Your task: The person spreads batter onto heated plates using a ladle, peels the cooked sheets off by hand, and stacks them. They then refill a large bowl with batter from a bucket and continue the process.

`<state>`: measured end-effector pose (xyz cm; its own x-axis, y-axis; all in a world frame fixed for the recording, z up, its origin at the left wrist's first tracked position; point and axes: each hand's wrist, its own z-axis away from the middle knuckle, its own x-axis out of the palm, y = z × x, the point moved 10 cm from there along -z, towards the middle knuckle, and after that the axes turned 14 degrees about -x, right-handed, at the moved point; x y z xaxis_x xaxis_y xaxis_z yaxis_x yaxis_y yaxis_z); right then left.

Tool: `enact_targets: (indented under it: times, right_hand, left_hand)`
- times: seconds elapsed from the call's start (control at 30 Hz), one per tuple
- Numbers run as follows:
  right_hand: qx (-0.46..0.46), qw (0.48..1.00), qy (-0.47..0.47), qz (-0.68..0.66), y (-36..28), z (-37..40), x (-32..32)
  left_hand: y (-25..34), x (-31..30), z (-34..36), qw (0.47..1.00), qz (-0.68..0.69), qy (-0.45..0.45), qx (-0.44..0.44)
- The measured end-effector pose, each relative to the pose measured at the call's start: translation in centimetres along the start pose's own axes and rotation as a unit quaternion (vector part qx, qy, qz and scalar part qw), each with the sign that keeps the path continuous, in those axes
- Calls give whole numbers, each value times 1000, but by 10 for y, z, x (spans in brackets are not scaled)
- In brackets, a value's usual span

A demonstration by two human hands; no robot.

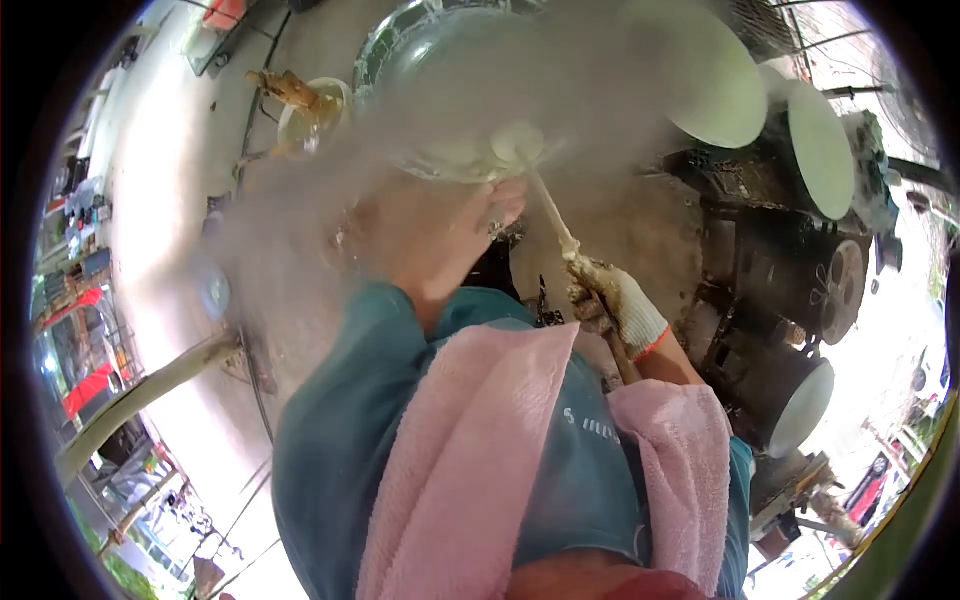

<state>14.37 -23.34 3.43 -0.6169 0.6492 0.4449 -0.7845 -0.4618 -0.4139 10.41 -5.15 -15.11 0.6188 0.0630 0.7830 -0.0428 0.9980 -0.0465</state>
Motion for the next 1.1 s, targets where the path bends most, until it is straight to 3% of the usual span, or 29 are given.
enact_targets:
  times: [0.03, 0.07, 0.1, 0.23, 0.33, 0.4, 0.43, 0.5, 0.53, 0.6, 0.63, 0.67, 0.7, 0.73, 0.77, 0.8, 0.83, 0.87, 0.93, 1.0, 1.03, 1.07, 1.1]
  right_hand:
    - [-16, 1000, -4, -5, 1, 15, 0]
    - [-32, 999, 12, 29, 3, 32, -6]
    - [-45, 997, 30, 63, 9, 49, -14]
    - [-139, 981, 24, 134, 14, 101, -23]
    - [-259, 955, 4, 145, 3, 138, -15]
    - [-466, 883, 29, 45, -26, 154, -32]
    - [-460, 887, 33, 20, -28, 156, -47]
    - [-456, 884, 88, -55, -33, 156, -68]
    - [-466, 875, 94, -93, -39, 147, -76]
    - [-459, 872, 114, -126, -46, 138, -87]
    - [-462, 868, 123, -131, -44, 136, -95]
    - [-440, 873, 157, -139, -34, 131, -109]
    - [-419, 874, 193, -152, -27, 125, -122]
    - [-425, 865, 209, -168, -27, 125, -130]
    - [-386, 866, 284, -145, -16, 128, -146]
    - [-342, 855, 365, -134, 2, 136, -168]
    - [-358, 842, 397, -75, 14, 137, -197]
    - [-382, 841, 368, -106, 10, 167, -177]
    - [-443, 797, 388, -133, 31, 177, -207]
    - [-486, 741, 437, -152, 67, 189, -237]
    - [-499, 710, 471, -155, 88, 196, -251]
    - [-539, 666, 491, -155, 108, 201, -266]
    - [-484, 648, 575, -119, 131, 215, -277]
  left_hand:
    - [1, 2, 1, 998, 41, -18, 36]
    - [-3, 31, 3, 981, 81, -174, 1]
    - [-4, 58, 17, 967, 83, -241, -12]
    - [-2, 158, 148, 993, -46, -47, 100]
    - [21, 225, 232, 961, -160, 59, 217]
    - [47, 273, 264, 900, -289, 58, 320]
    - [65, 271, 259, 927, -197, 15, 319]
    - [95, 293, 245, 916, -223, -150, 298]
    - [107, 308, 245, 911, -232, -159, 302]
    - [123, 320, 219, 930, -238, -92, 264]
    - [124, 318, 201, 962, -158, -93, 204]
    - [123, 318, 190, 963, -163, -95, 191]
    - [128, 316, 190, 904, -327, 4, 277]
    - [126, 319, 191, 799, -481, 94, 349]
    - [109, 326, 192, 707, -567, 66, 418]
    - [92, 320, 182, 715, -591, 69, 367]
    - [83, 318, 176, 681, -619, 111, 375]
    - [71, 317, 163, 721, -615, 106, 299]
    - [23, 350, 145, 722, -654, 14, 224]
    - [-26, 357, 94, 751, -650, -115, 35]
    - [-54, 362, 74, 731, -668, -135, -5]
    - [-84, 352, 54, 746, -649, -114, -95]
    - [-114, 341, 36, 755, -626, -83, -177]
